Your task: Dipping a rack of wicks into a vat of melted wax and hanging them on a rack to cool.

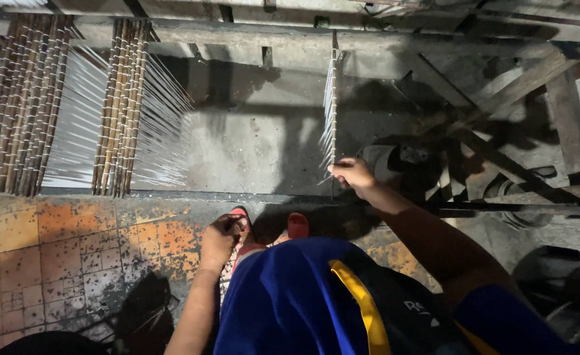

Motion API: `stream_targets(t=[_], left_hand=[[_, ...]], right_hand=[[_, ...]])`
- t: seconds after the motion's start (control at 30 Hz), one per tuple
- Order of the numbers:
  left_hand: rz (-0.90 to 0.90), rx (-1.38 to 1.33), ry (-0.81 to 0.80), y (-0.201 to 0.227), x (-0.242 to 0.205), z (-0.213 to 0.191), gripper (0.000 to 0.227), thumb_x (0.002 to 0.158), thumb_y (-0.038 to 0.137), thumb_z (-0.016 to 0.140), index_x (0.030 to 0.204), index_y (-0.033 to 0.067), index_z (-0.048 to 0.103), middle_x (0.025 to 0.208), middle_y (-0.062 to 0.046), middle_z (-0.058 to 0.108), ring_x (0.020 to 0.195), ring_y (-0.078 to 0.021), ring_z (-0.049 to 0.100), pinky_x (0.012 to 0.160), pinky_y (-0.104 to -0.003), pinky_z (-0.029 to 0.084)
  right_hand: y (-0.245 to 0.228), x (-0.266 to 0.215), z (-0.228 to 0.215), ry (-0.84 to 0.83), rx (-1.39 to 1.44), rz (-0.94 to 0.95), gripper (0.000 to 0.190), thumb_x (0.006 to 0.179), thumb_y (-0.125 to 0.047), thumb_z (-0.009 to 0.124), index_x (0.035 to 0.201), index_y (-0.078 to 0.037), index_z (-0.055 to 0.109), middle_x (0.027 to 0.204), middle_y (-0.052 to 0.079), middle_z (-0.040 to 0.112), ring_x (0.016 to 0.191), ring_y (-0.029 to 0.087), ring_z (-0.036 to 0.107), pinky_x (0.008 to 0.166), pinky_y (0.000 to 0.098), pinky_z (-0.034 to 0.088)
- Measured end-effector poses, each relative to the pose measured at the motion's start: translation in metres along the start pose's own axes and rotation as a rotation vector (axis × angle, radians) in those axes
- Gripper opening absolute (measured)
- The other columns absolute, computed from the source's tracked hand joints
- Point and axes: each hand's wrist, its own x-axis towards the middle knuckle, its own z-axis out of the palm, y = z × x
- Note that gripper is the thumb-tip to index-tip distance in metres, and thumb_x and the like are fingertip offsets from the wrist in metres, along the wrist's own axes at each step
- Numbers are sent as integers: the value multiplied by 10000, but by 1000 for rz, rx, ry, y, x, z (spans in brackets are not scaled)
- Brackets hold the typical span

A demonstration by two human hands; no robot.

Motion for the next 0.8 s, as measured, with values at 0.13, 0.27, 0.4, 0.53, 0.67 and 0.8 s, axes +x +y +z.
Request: stream_targets(t=[0.13, 0.27, 0.4, 0.53, 0.67, 0.8], left_hand=[[-6, 4, 9, 12, -6, -1, 302, 919, 315, 757, 1148, 121, 786, 878, -175, 783, 779, -267, 753, 741, -362, 567], [-14, 34, 18, 18, -10, 0, 317, 901, 333, 779, 1139, 124, 792, 859, -188, 785, 793, -306, 771, 733, -372, 576], [-12, 7, 23, 6, 1, 3, 321, 896, 325, 789, 1129, 105, 791, 812, -168, 776, 739, -249, 756, 714, -350, 576], [-33, -31, 26, -2, 3, 5, 338, 883, 311, 802, 1132, 82, 787, 775, -155, 769, 707, -229, 743, 697, -329, 575], [-14, 38, 39, -20, 11, 9, 339, 885, 352, 798, 1132, 119, 795, 852, -174, 788, 806, -295, 772, 761, -382, 577], [-3, 82, 28, -9, 9, 6, 333, 896, 375, 777, 1131, 139, 799, 905, -171, 796, 888, -331, 774, 794, -416, 574]], right_hand=[[-3, -1, 3, 12, 17, -11, 244, 795, -122, 832, 971, 3, 721, 644, 105, 640, 442, 108, 534, 345, 257, 497], [-8, -4, 3, 21, 2, -6, 245, 795, -129, 837, 975, -3, 729, 654, 106, 656, 457, 114, 554, 344, 272, 501], [-8, -3, 5, 17, -17, 11, 236, 796, -163, 835, 966, -36, 731, 673, 99, 665, 472, 117, 562, 346, 259, 498], [-12, -4, 4, -1, -48, 9, 253, 786, -167, 850, 962, -26, 736, 696, 114, 676, 471, 137, 570, 339, 274, 501], [-10, -3, 3, -12, -53, 16, 273, 784, -180, 848, 983, -29, 736, 714, 106, 677, 483, 133, 575, 347, 265, 505], [-13, -9, -1, -35, -17, 25, 303, 786, -204, 872, 983, -22, 731, 721, 104, 672, 488, 136, 578, 340, 255, 490]])
